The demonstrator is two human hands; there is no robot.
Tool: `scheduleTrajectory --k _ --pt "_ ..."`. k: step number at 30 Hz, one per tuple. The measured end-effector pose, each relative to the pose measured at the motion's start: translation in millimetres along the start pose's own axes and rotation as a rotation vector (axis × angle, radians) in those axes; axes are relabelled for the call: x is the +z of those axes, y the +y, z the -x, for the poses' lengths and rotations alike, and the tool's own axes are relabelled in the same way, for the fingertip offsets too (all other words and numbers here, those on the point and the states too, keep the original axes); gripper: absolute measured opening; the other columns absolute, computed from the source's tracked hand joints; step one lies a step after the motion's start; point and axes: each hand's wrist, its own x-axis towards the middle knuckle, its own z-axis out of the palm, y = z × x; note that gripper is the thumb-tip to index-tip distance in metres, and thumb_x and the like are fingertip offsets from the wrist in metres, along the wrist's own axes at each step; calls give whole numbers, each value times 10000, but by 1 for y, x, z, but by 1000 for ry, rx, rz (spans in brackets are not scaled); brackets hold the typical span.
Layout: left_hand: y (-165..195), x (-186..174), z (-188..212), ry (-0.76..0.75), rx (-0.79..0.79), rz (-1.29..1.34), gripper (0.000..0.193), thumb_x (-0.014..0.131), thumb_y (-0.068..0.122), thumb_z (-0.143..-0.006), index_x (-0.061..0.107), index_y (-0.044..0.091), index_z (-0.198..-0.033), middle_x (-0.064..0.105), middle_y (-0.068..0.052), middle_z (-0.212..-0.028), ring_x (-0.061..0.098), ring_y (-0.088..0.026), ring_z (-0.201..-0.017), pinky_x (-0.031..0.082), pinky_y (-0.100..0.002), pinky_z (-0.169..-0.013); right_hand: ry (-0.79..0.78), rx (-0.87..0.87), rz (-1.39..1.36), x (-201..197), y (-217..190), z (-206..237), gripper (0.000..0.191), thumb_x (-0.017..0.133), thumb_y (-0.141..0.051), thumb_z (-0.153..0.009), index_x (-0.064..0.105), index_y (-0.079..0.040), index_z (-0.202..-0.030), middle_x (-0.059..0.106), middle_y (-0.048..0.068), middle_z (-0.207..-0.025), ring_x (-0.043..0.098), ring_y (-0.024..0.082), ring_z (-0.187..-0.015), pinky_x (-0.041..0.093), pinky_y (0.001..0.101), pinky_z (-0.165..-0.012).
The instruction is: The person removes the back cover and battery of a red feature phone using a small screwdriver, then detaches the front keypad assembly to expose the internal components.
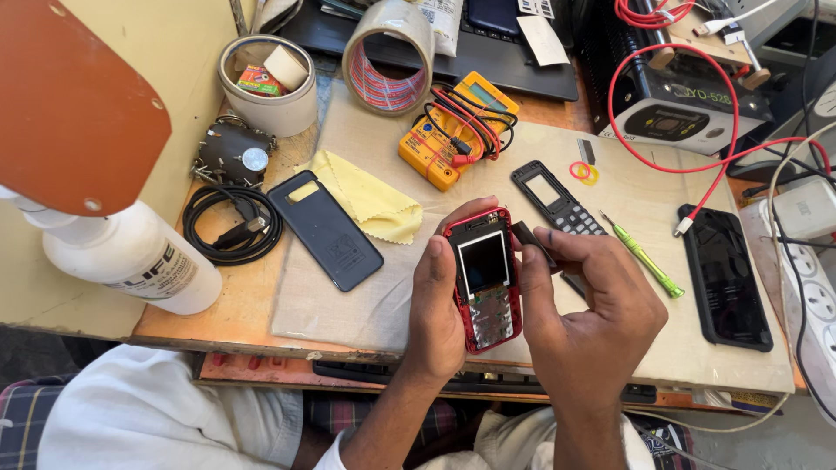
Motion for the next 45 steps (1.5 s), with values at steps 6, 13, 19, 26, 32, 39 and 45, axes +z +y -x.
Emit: scheduleTrajectory --k 6,13,19,26,32,39,45 --pt "-2 -1 0 -3 32 -46 693 359 539 -1108 462 -15 -1511 625 -102 -1280 616 -160 -1170 511 -335 -1062 9 -16 59 1 -2 2 129 771 63 -911 704 30 -1017 719 99 -912 737 146 -851 578 262 -801" --pt "-2 -1 4 -37 85 -213 736 360 571 -1113 461 -30 -1525 627 -149 -1315 617 -192 -1210 499 -349 -1091 -42 14 82 -5 3 11 172 772 80 -865 717 34 -1021 721 103 -890 720 148 -809 549 261 -768" --pt "6 2 12 -199 349 -614 728 390 596 -1149 516 -31 -1498 635 -189 -1395 653 -251 -1287 527 -364 -1129 -182 190 -525 -26 36 11 209 695 170 -890 664 79 -1076 696 171 -1111 698 187 -1041 575 288 -962" --pt "9 6 15 -310 439 -764 680 421 542 -1163 543 -34 -1503 660 -222 -1330 710 -290 -1213 569 -358 -1049 -181 147 -552 -43 49 14 220 696 162 -879 670 82 -1082 693 180 -1118 687 191 -1074 564 284 -955" --pt "-3 4 9 -111 305 -667 606 364 433 -1182 540 -70 -1470 675 -211 -1354 680 -283 -1246 528 -392 -1095 -101 162 -248 -19 34 23 181 739 85 -896 683 77 -1068 699 127 -991 677 139 -907 549 250 -826" --pt "-18 -3 -14 126 -34 -164 649 328 503 -1093 558 -22 -1397 693 -172 -1153 688 -200 -919 579 -361 -837 -11 374 -466 2 66 8 239 730 28 -934 663 38 -1163 703 55 -973 693 101 -838 583 236 -743" --pt "-14 -6 -13 103 -37 -6 684 331 543 -1109 592 -64 -1288 700 -182 -1170 706 -214 -900 597 -375 -823 -169 484 -21 -9 86 0 225 756 -34 -902 731 0 -1123 743 55 -940 653 99 -756 528 250 -672"
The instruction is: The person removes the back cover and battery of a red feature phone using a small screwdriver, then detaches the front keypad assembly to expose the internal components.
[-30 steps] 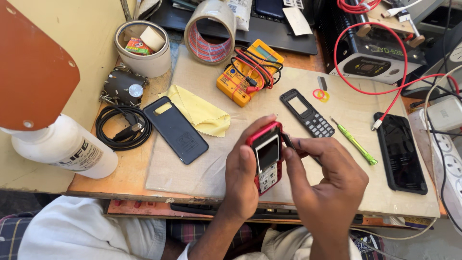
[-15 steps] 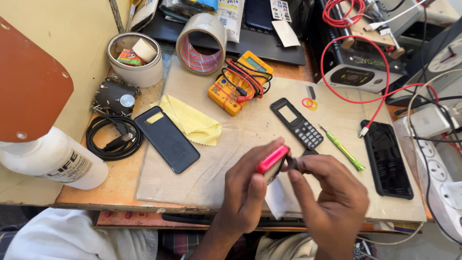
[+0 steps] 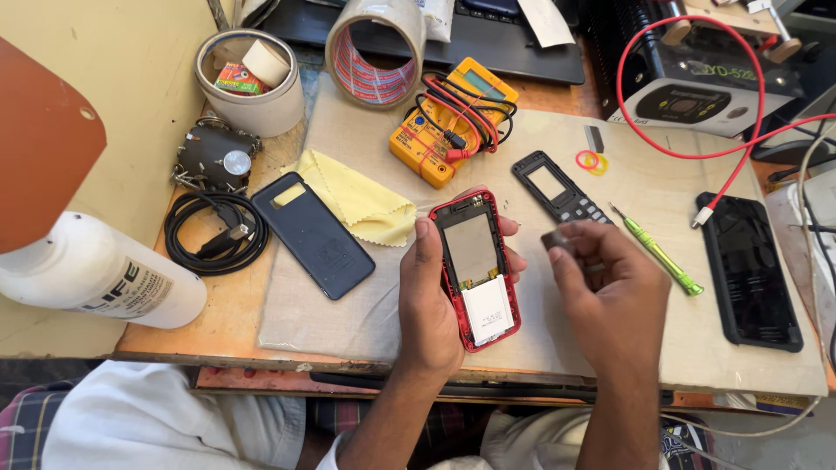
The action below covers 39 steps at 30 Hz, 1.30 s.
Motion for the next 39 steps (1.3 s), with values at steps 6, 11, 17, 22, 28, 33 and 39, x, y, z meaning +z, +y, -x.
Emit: scheduleTrajectory --k 6,11,17,22,28,33,39 --pt "0 1 3 20 17 54 681 344 532 -1096 491 -20 -1467 668 -176 -1205 685 -212 -950 584 -366 -845 34 -274 247 -11 -23 32 238 791 -79 -868 721 6 -1078 716 98 -1025 696 163 -806 559 275 -697" --pt "-1 -1 6 32 105 31 725 395 549 -1095 425 -22 -1541 619 -167 -1227 644 -208 -1023 567 -362 -845 -152 -320 270 4 -30 54 452 884 -198 -687 713 -8 -1059 725 92 -1001 702 167 -770 564 288 -646" --pt "0 -6 11 24 168 -23 801 465 578 -1088 400 -57 -1571 604 -193 -1278 625 -214 -1095 550 -362 -931 -184 -310 226 15 -22 51 486 913 -186 -640 719 -23 -1054 722 98 -1027 689 149 -703 563 276 -646" --pt "0 -8 17 1 161 -35 903 557 616 -1056 388 -96 -1584 600 -224 -1332 619 -225 -1159 530 -379 -1041 -208 -279 226 16 -14 52 475 894 -136 -640 706 -10 -1057 728 103 -1035 745 139 -790 593 272 -721" --pt "3 -9 20 -12 133 -130 953 619 652 -1021 415 -101 -1568 605 -230 -1370 605 -223 -1208 518 -392 -1107 -221 -268 212 12 -11 50 479 847 -101 -683 689 -11 -1125 754 96 -1042 728 148 -881 602 271 -788" --pt "5 -8 20 -11 145 -168 967 618 668 -1029 420 -98 -1584 603 -222 -1338 600 -207 -1172 513 -390 -1125 -190 -279 169 7 -12 52 491 832 -60 -675 674 23 -1132 746 135 -1041 769 166 -894 598 287 -802" --pt "7 -3 16 29 125 -161 935 575 656 -1047 370 -72 -1596 599 -214 -1351 609 -211 -1159 509 -391 -1095 -87 -297 13 1 -22 54 368 798 14 -727 657 64 -1064 674 220 -1093 718 225 -1008 601 322 -886"
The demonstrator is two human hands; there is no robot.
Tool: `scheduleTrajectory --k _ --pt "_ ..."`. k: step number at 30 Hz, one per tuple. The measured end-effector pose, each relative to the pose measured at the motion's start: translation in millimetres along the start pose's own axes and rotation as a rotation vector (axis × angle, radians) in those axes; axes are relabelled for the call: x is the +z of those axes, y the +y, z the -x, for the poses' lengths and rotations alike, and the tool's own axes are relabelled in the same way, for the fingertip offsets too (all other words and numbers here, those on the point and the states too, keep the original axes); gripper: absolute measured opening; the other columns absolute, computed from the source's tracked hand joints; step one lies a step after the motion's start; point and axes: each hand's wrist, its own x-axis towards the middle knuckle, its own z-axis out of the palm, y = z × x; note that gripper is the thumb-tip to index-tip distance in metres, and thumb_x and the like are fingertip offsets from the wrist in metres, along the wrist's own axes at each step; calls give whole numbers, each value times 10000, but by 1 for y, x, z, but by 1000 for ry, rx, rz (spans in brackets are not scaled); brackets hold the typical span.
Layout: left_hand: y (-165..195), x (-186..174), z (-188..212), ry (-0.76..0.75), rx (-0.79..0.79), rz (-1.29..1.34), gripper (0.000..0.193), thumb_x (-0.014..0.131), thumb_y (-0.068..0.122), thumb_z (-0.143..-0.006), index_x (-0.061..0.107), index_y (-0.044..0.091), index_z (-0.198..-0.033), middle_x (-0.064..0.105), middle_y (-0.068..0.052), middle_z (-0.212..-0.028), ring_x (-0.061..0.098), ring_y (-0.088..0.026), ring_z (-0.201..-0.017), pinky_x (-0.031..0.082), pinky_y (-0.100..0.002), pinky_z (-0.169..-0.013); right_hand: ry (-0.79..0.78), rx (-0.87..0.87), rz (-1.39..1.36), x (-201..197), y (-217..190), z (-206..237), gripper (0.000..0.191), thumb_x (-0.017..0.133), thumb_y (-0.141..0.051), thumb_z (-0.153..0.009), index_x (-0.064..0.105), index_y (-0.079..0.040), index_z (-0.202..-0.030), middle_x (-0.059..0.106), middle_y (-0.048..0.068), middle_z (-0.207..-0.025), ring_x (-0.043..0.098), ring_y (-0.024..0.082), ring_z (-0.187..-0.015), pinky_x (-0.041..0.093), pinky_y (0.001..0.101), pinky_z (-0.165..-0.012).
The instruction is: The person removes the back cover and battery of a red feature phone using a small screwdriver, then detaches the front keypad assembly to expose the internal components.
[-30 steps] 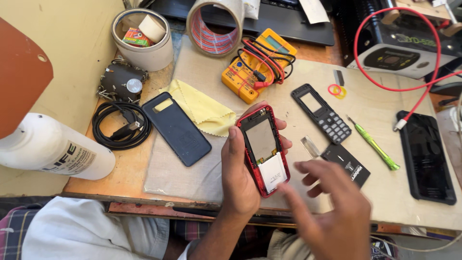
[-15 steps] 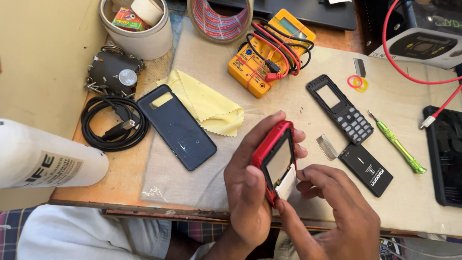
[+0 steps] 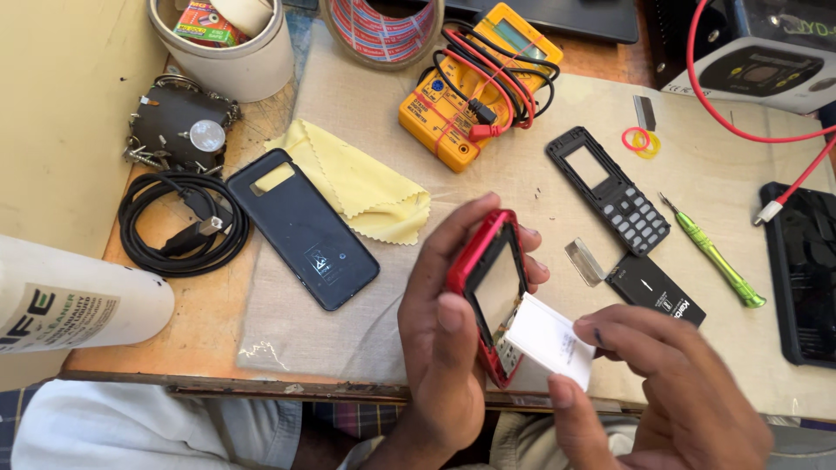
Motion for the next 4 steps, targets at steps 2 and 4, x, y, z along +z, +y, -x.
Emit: scheduleTrajectory --k 2,4 --pt "0 3 -3 32 -36 34 913 549 659 -1019 349 -36 -1577 595 -193 -1257 616 -205 -1054 526 -387 -975 27 16 -16 -3 -4 0 315 784 36 -752 657 66 -1039 654 229 -1107 712 233 -1035 609 333 -907" --pt "-1 8 -6 59 -91 75 912 548 661 -998 337 0 -1590 591 -186 -1203 622 -216 -985 537 -395 -899 46 -12 -14 -6 -6 -3 287 785 43 -779 658 64 -1035 645 224 -1112 710 229 -1038 610 339 -923"
